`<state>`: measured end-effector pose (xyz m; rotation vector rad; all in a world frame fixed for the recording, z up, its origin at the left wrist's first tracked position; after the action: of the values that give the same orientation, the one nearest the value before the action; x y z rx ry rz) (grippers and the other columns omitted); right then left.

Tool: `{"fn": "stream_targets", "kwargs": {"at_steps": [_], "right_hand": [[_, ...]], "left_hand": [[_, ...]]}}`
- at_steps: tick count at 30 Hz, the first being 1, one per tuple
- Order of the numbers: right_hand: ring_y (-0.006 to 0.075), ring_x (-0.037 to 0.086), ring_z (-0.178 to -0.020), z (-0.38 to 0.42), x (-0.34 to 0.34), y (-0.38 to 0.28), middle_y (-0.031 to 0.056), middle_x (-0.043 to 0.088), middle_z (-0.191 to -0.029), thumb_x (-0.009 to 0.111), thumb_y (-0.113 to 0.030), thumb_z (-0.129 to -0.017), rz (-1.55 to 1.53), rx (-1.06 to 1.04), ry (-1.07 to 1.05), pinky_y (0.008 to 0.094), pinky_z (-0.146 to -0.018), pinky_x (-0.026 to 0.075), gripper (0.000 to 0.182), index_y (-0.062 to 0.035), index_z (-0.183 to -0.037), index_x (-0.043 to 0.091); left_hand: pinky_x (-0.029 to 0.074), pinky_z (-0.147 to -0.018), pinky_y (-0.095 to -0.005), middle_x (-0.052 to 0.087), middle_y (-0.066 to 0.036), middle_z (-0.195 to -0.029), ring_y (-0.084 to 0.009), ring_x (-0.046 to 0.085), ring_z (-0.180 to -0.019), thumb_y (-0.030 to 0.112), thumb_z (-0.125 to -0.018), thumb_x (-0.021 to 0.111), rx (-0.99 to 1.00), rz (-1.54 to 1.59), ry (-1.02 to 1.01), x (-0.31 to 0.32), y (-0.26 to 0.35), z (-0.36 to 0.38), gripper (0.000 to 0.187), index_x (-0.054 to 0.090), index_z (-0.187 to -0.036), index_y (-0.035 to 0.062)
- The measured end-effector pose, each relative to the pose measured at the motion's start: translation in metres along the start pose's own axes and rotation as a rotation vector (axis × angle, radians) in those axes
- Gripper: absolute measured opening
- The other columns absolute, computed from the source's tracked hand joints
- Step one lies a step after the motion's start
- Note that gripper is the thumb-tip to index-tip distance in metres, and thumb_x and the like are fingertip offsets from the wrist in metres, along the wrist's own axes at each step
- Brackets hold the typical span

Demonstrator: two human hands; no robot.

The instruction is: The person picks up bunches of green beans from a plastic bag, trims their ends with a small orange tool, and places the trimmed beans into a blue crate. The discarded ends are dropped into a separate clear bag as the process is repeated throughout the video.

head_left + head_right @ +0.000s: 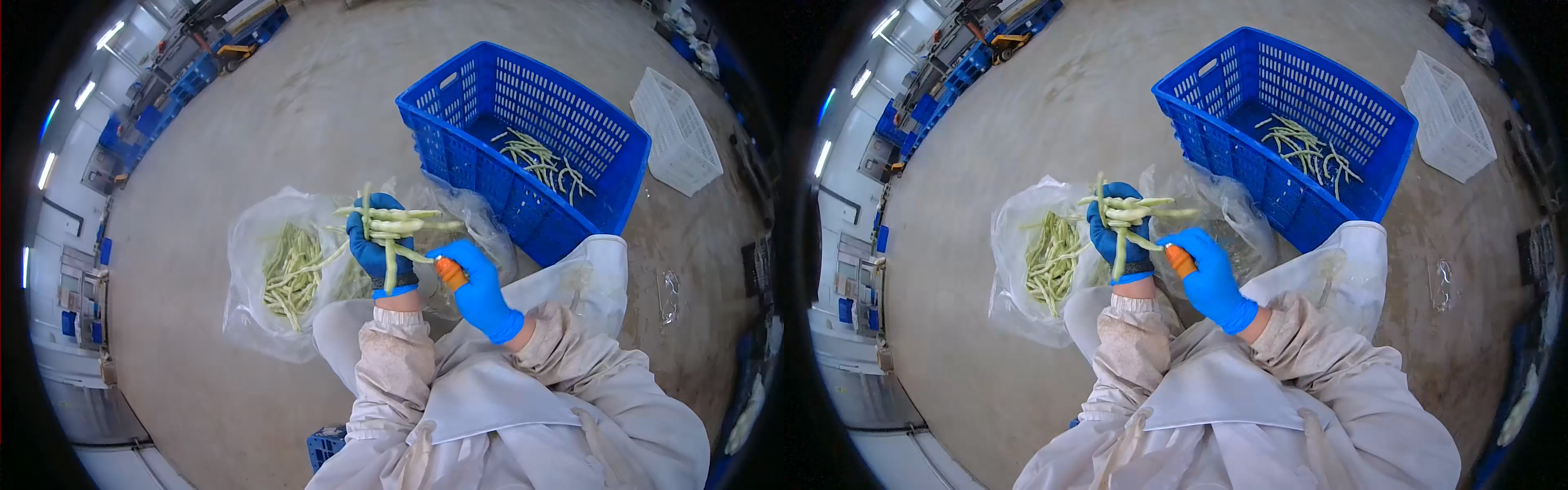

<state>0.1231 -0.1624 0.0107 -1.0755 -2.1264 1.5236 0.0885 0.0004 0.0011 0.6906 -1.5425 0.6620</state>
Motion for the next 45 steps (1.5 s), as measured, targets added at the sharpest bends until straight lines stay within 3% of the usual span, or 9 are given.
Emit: {"fn": "stream_targets", "kwargs": {"at_steps": [5, 10, 17, 21, 23, 32, 36, 39, 45], "right_hand": [[0.0145, 0.058, -0.084, 0.006, 0.026, 0.039, 0.0063, 0.061, -0.098, 0.053, -0.007, -0.09, -0.738, 0.427, -0.138, 0.0285, -0.074, 0.047, 0.02, 0.001, -0.107, 0.058], [0.0226, 0.06, -0.086, -0.025, -0.001, 0.076, 0.0127, 0.062, -0.093, 0.056, -0.01, -0.087, 0.027, -0.047, -0.069, 0.0331, -0.076, 0.047, 0.018, -0.0021, -0.103, 0.059], [0.0239, 0.06, -0.088, -0.037, -0.049, 0.086, 0.0134, 0.062, -0.099, 0.059, -0.009, -0.084, 0.1, 0.24, -0.127, 0.0343, -0.077, 0.047, 0.027, -0.0047, -0.11, 0.06], [0.0241, 0.061, -0.087, -0.053, -0.064, 0.008, 0.014, 0.063, -0.098, 0.059, -0.01, -0.084, 0.088, 0.102, -0.139, 0.034, -0.076, 0.048, 0.025, -0.0045, -0.108, 0.061], [0.0208, 0.06, -0.087, -0.051, -0.062, -0.023, 0.0109, 0.063, -0.098, 0.058, -0.006, -0.086, 0.043, 0.03, -0.456, 0.0325, -0.074, 0.047, 0.026, -0.0034, -0.112, 0.059], [0.0273, 0.062, -0.077, -0.041, -0.041, -0.037, 0.015, 0.063, -0.087, 0.059, -0.01, -0.084, 0.201, 0.023, -0.403, 0.0345, -0.067, 0.048, 0.02, -0.0036, -0.102, 0.061], [0.0247, 0.062, -0.076, -0.04, -0.032, -0.032, 0.0144, 0.063, -0.084, 0.058, -0.01, -0.083, 0.266, 0.002, -0.35, 0.0345, -0.066, 0.048, 0.019, -0.0049, -0.101, 0.062], [0.0223, 0.062, -0.076, -0.037, -0.027, -0.022, 0.0115, 0.064, -0.082, 0.057, -0.008, -0.085, 0.157, 0.146, -0.279, 0.0323, -0.065, 0.048, 0.017, -0.0025, -0.1, 0.062], [0.0136, 0.058, -0.073, -0.008, -0.002, -0.005, 0.0038, 0.062, -0.08, 0.055, -0.011, -0.089, -1.209, 0.738, 0.036, 0.0278, -0.068, 0.049, 0.017, 0.0014, -0.1, 0.061]], "left_hand": [[0.042, -0.071, -0.0342, 0.057, -0.006, -0.085, -0.019, 0.052, -0.083, 0.022, -0.088, 0.052, -0.077, -0.017, 0.025, -0.01, -0.007, 0.004, 0.017, 0.057, -0.089, 0.0056], [0.046, -0.075, -0.0304, 0.059, -0.006, -0.097, -0.0167, 0.054, -0.09, 0.026, -0.09, 0.051, -0.116, -0.11, 0.037, -0.004, -0.017, 0.021, 0.032, 0.057, -0.11, 0.0029], [0.046, -0.086, -0.0326, 0.055, -0.011, -0.1, -0.0213, 0.051, -0.097, 0.017, -0.084, 0.06, -0.202, 0.205, 0.041, -0.001, -0.009, 0.016, 0.059, 0.035, -0.13, -0.0108], [0.045, -0.086, -0.0311, 0.062, -0.006, -0.098, -0.0185, 0.053, -0.093, 0.019, -0.087, 0.055, -0.127, 0.017, 0.045, -0.006, -0.003, 0.013, 0.047, 0.045, -0.124, -0.0069], [0.045, -0.085, -0.0322, 0.061, -0.006, -0.096, -0.0186, 0.053, -0.092, 0.02, -0.088, 0.055, -0.122, -0.026, 0.037, -0.009, 0.0, 0.012, 0.048, 0.043, -0.126, -0.0065], [0.044, -0.083, -0.0325, 0.054, -0.001, -0.098, -0.016, 0.051, -0.088, 0.022, -0.091, 0.049, -0.033, -0.155, -0.04, -0.005, 0.004, 0.012, 0.05, 0.035, -0.136, 0.0054], [0.046, -0.075, -0.0294, 0.06, -0.006, -0.096, -0.0159, 0.054, -0.089, 0.024, -0.089, 0.052, 0.006, -0.248, -0.055, 0.002, 0.002, 0.014, 0.041, 0.05, -0.119, -0.0032], [0.045, -0.077, -0.0286, 0.059, -0.005, -0.096, -0.0152, 0.054, -0.09, 0.024, -0.089, 0.053, -0.014, -0.188, -0.076, 0.002, 0.003, 0.014, 0.044, 0.046, -0.125, -0.0019], [0.044, -0.085, -0.0267, 0.053, 0.003, -0.094, -0.0125, 0.05, -0.087, 0.02, -0.088, 0.054, -0.176, 0.189, -0.087, 0.015, -0.015, 0.021, 0.058, 0.029, -0.139, 0.0049]]}}
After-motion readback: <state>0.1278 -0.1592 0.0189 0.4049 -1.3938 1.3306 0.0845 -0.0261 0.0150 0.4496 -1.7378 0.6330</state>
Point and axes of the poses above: each hand's wrist, its own z-axis away from the middle knuckle, its own x-axis out of the palm, y = z × x, the point moved 2 cm from there along -z, towards the middle knuckle
